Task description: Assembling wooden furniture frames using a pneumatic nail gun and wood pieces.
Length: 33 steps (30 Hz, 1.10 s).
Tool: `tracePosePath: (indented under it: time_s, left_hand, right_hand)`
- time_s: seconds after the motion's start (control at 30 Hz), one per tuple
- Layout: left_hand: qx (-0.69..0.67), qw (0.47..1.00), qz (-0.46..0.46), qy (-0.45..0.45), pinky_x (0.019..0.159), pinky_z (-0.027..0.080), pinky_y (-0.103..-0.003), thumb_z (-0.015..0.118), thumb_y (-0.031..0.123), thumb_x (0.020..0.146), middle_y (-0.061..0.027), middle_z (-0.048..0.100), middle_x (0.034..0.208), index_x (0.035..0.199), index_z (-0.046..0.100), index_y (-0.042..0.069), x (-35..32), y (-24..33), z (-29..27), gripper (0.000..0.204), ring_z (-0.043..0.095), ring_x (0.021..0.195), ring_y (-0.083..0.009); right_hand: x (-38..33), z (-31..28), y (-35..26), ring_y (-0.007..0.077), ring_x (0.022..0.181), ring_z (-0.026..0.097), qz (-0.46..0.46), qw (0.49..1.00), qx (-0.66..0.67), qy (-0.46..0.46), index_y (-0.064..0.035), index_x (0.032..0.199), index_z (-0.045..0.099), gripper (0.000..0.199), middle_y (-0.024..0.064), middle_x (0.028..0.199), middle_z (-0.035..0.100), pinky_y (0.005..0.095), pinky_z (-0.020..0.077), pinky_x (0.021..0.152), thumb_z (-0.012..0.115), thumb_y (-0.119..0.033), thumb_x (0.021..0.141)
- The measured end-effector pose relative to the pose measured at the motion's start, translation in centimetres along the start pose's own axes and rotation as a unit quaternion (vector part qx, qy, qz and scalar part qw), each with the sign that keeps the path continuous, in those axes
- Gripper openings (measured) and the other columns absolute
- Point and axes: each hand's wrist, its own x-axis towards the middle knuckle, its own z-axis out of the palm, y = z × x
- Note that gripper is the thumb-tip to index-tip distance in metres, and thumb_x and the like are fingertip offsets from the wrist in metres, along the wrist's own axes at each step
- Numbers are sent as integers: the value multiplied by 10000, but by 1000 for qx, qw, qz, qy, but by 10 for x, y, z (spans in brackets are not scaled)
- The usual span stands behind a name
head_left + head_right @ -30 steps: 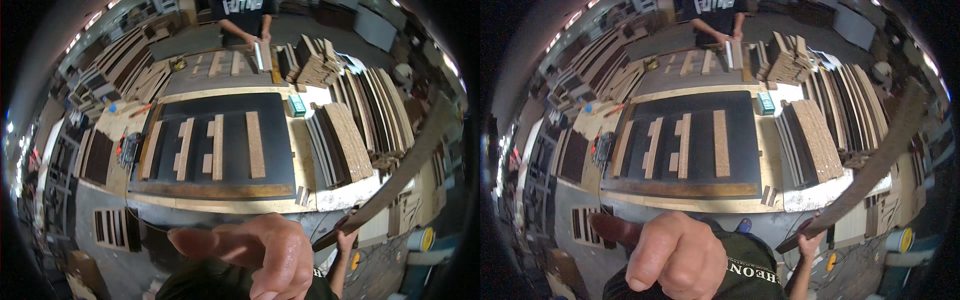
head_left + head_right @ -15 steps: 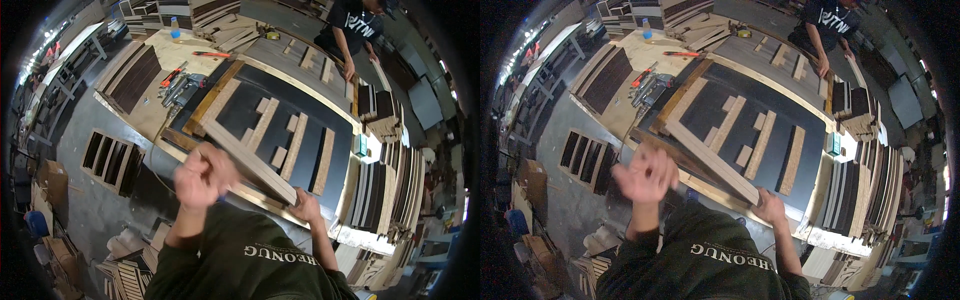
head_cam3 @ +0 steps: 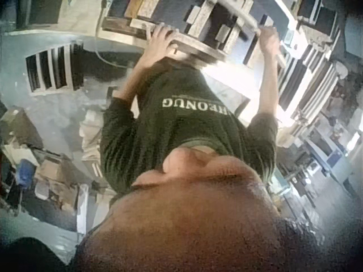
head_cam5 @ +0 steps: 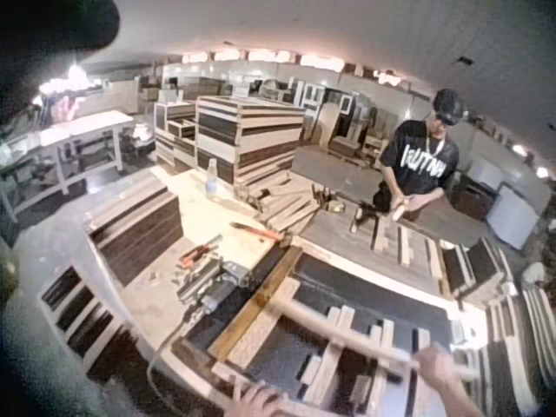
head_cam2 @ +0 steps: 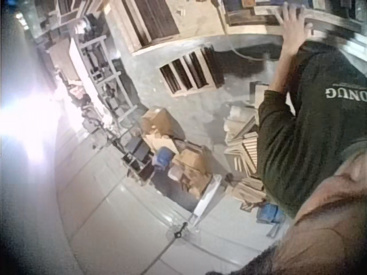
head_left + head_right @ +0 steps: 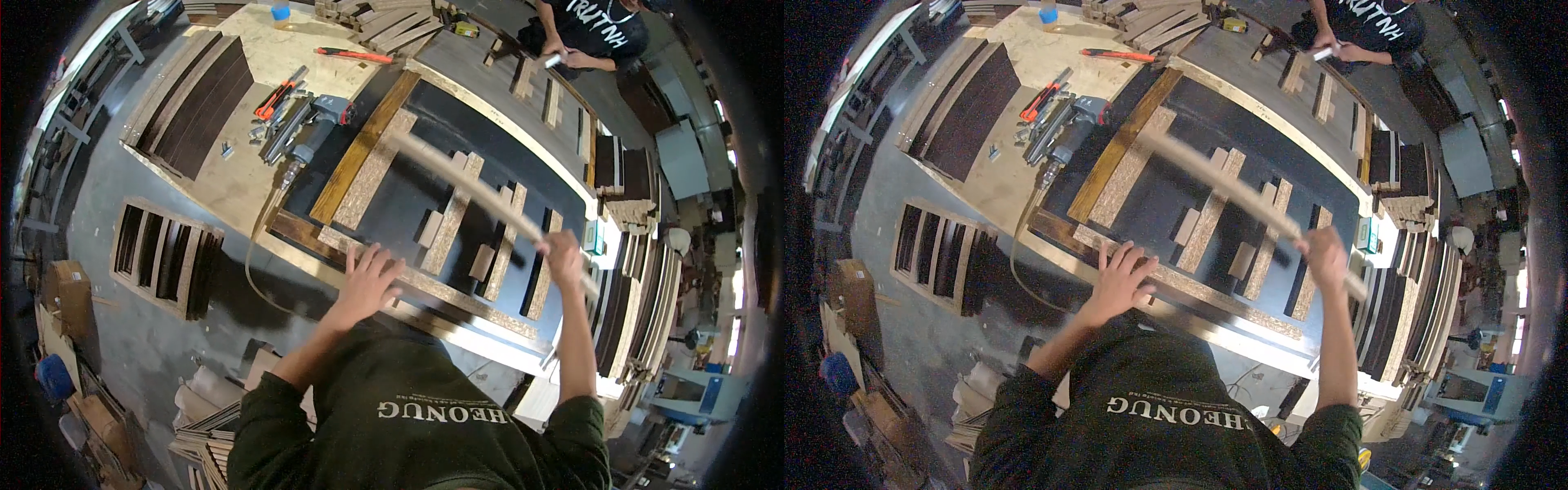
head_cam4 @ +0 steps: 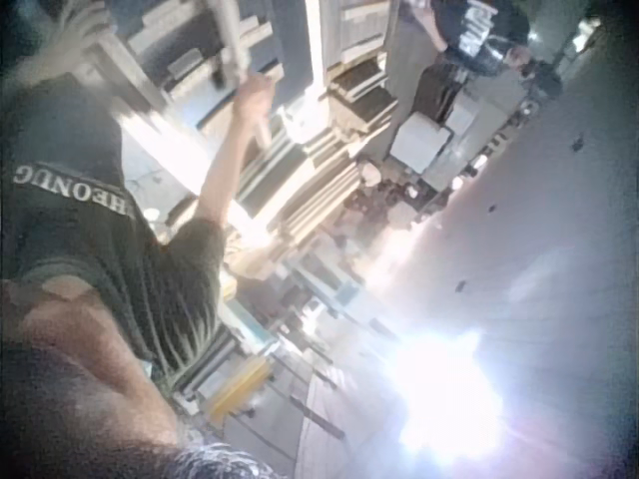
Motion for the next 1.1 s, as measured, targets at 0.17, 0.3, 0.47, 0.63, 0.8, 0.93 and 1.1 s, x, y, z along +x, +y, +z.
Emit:
tracePosePath:
  time_s: [0.17, 0.3, 0.47, 0.63, 0.8, 0.93, 1.1]
  left_hand:
    - [-121, 992, 20, 11, 965, 359, -468, 662, 234, 801, -117, 505, 1178, 1096, 631, 137, 31, -11, -12, 312, 452, 1113, -336]
    - [-94, 996, 7, 9, 903, 384, -449, 665, 230, 792, -112, 510, 1078, 1048, 630, 132, 34, -7, -3, 276, 466, 1073, -331]
    - [-52, 997, 42, 27, 909, 374, -422, 651, 224, 782, -83, 509, 1022, 1005, 612, 130, 42, -2, 6, 245, 475, 1051, -287]
    - [-85, 996, 10, -37, 901, 379, -440, 688, 254, 768, -98, 528, 997, 1047, 647, 134, 42, -9, -7, 306, 499, 979, -304]
    - [-57, 997, 37, -20, 889, 377, -436, 658, 294, 807, -96, 522, 1012, 1061, 642, 138, 45, -9, -8, 298, 487, 989, -299]
    - [-63, 997, 49, -13, 880, 363, -444, 666, 280, 801, -88, 505, 1013, 1080, 611, 147, 52, -7, 2, 314, 485, 981, -292]
    - [-80, 992, 84, -45, 864, 363, -434, 680, 265, 786, -87, 499, 1022, 1079, 609, 151, 53, 1, 13, 323, 488, 973, -291]
  right_hand:
    - [92, 7, 38, 316, 916, 583, 12, 998, -44, 32, -47, 946, 667, 352, 111, 965, 593, 411, 481, 761, 682, -363, 793]
    - [144, 38, 66, 323, 968, 579, -22, 999, -2, 39, -53, 986, 669, 412, 119, 1026, 591, 428, 473, 808, 688, -405, 773]
    - [166, 86, 76, 310, 1087, 557, 93, 995, 9, -38, -198, 1165, 628, 366, 84, 1185, 577, 417, 465, 904, 636, -321, 820]
    - [88, 74, -23, 291, 971, 625, -76, 971, 224, 26, -109, 1129, 605, 397, 114, 1070, 645, 384, 501, 843, 727, -191, 760]
    - [-54, 77, -72, 287, 858, 605, -100, 953, 282, -50, -89, 970, 672, 288, 125, 948, 639, 391, 495, 762, 754, -204, 719]
    - [-88, 72, -90, 306, 930, 574, -50, 960, 272, -28, -79, 1000, 667, 331, 118, 987, 615, 404, 468, 802, 755, -169, 693]
    - [-106, 71, -80, 305, 893, 568, -19, 969, 239, -55, -86, 991, 672, 348, 95, 959, 601, 401, 466, 784, 765, -144, 661]
